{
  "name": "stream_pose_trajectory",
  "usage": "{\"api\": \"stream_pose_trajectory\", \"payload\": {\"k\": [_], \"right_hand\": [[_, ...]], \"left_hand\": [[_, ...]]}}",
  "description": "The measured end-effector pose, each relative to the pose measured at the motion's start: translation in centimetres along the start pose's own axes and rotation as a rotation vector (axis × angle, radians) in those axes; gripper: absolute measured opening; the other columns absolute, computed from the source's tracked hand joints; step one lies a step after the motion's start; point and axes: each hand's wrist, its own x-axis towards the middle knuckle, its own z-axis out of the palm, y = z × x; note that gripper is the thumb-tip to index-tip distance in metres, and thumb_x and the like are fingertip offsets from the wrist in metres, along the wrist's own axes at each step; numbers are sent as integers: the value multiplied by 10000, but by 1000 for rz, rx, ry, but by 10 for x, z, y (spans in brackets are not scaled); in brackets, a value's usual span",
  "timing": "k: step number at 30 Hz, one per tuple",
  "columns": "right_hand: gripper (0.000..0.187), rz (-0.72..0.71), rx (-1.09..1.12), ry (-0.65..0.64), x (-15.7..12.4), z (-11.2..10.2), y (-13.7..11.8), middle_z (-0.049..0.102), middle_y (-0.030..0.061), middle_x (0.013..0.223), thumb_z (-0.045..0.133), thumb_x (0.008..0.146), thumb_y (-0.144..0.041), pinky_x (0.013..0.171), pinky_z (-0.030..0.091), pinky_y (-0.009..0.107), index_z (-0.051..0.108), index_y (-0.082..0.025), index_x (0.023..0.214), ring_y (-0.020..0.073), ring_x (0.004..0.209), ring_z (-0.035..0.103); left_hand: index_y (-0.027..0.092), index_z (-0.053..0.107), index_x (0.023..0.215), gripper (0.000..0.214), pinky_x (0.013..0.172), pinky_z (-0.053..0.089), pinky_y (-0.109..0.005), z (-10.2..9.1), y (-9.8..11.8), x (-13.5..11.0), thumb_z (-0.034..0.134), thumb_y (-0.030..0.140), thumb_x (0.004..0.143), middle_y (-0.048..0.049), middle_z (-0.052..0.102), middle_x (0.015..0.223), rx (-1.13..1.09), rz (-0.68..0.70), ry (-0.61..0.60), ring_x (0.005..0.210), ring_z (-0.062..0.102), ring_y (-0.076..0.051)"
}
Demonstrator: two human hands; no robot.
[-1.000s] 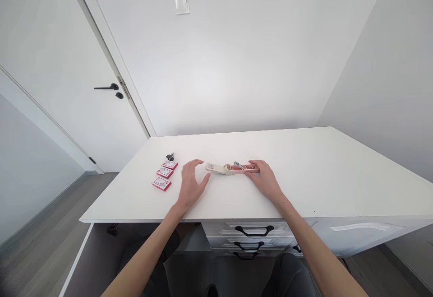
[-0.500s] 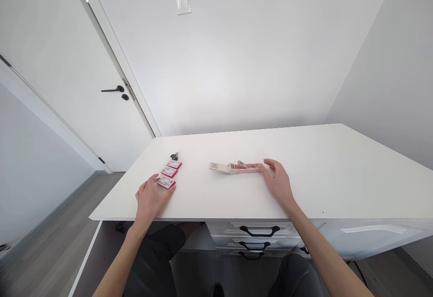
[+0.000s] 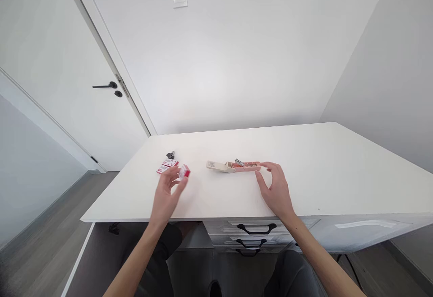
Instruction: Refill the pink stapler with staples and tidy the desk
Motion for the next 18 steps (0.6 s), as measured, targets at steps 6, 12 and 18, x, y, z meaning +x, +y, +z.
{"api": "stream_pose_trajectory", "payload": {"k": [6,12,18], "right_hand": [[398,113,237,-458,-2,11,-20,774,82,1029,549,1016,-616,840,558,396,695,-246,1013,260,944,717],[374,164,287,-641,1,22,-23,765,52,938,573,1018,-591,883,523,382,699,-239,1009,235,924,710],[330,196,299,-647,-1,18,-22,764,47,967,592,1016,-553,908,510,382,695,-240,1030,225,925,702]], "left_hand": [[265,537,1382,602,1052,524,-455,30,-30,-11,805,447,875,-93,650,1388,379,232,-213,1270,627,-286],[255,531,1417,665,1149,442,-532,40,-32,-3,827,448,854,-107,609,1460,581,307,-377,1328,573,-330],[286,510,1493,819,1144,449,-523,25,-29,10,864,546,801,-94,613,1486,525,300,-603,1324,562,-331]]}}
